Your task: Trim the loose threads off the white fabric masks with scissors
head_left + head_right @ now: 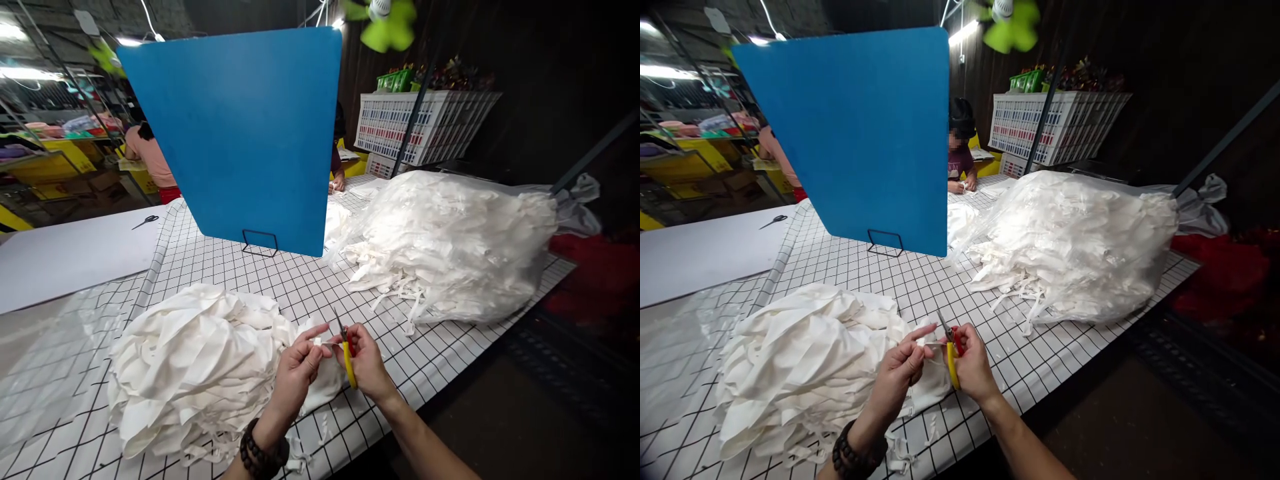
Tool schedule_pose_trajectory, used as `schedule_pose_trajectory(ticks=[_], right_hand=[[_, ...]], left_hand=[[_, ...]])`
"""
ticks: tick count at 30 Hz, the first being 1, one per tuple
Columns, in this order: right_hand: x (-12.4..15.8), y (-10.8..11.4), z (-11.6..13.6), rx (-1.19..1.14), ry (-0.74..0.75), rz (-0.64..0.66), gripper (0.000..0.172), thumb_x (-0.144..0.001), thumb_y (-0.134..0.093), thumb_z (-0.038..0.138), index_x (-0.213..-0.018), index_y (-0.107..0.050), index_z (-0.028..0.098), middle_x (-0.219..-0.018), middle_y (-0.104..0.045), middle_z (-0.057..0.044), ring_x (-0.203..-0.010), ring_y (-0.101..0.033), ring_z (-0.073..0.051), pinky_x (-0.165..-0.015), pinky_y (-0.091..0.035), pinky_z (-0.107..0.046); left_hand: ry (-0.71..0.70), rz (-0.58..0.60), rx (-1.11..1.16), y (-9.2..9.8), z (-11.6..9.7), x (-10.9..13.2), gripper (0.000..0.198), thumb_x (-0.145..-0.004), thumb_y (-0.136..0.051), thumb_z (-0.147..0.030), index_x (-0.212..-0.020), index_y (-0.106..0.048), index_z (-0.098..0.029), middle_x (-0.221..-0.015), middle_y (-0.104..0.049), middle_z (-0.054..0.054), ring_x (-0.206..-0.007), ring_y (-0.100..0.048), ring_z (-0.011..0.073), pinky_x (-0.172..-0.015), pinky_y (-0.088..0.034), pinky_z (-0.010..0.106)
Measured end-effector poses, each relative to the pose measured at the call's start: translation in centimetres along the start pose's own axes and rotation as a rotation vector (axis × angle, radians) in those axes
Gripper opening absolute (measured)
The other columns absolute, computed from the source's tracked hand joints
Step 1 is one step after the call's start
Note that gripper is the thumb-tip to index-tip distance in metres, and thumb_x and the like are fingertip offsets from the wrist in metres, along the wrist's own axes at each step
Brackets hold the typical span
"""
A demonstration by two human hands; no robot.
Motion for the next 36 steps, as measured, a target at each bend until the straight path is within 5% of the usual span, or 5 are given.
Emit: schedule_pose_trajectory(ticks=[2,4,9,18,36], right_hand=[[-0.4,-0.1,-0.5,-0.021,-0.017,0.031,0.040,-0.069,-0.081,0.030,-0.083,-0.044,0.024,-0.087,-0.067,-0.001,-0.074,-0.064,-0.016,-0.069,-0.051,-0.027],[-0.4,-0.3,-0.8,-0.037,-0.048,0.089,0.042,-0.069,-0.081,0.033,-0.081,-0.042,0.024,-0.085,-0.067,0.000,-0.068,-0.062,-0.014,-0.066,-0.051,-0.028],[0.7,1.3,1.8,0.205,-0.031,0.144,0.035,-0.072,-0.076,0.034,-0.082,-0.044,0.023,-0.087,-0.064,-0.001,-0.072,-0.059,-0.014,-0.065,-0.049,-0.026],[3.1,2.7,5.8,0.894,-0.022,0.252,0.037,-0.068,-0.074,0.037,-0.090,-0.047,0.024,-0.082,-0.058,0.002,-0.071,-0.052,-0.016,-0.062,-0.041,-0.027],[3.2,0.9,6.1,0.975,0.023,0.292,0.042,-0.069,-0.074,0.051,-0.085,-0.046,0.024,-0.073,-0.057,0.005,-0.062,-0.050,-0.014,-0.057,-0.035,-0.024]], left_hand=[[0.025,0.048,0.158,-0.7,0.4,0.0,0.035,-0.085,-0.060,-0.046,-0.076,-0.068,-0.013,-0.121,-0.062,0.012,-0.042,-0.035,0.0009,-0.041,-0.030,0.021],[-0.019,0.073,0.229,-1.1,0.3,0.0,0.034,-0.084,-0.062,-0.044,-0.075,-0.066,-0.013,-0.102,-0.067,0.010,-0.045,-0.044,0.0042,-0.048,-0.037,0.022],[-0.203,0.037,-0.026,-0.8,-1.3,0.1,0.029,-0.091,-0.057,-0.037,-0.077,-0.069,-0.015,-0.064,-0.060,0.002,-0.066,-0.058,0.0150,-0.071,-0.044,0.027],[-0.230,0.050,-0.289,-1.1,-1.6,0.5,0.031,-0.097,-0.046,-0.031,-0.077,-0.065,-0.015,-0.068,-0.054,0.000,-0.061,-0.055,0.0126,-0.064,-0.042,0.025],[-0.158,0.155,-0.222,-1.5,-0.1,0.8,0.031,-0.096,-0.048,-0.035,-0.078,-0.064,-0.015,-0.073,-0.055,0.000,-0.061,-0.054,0.0109,-0.061,-0.043,0.023]])
Point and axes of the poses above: each hand's wrist, its own x-axis away from the middle knuckle, its own y-axis out of the back of the hand, z = x × y, the point moved 9 cm from there along -x, towards the middle knuckle
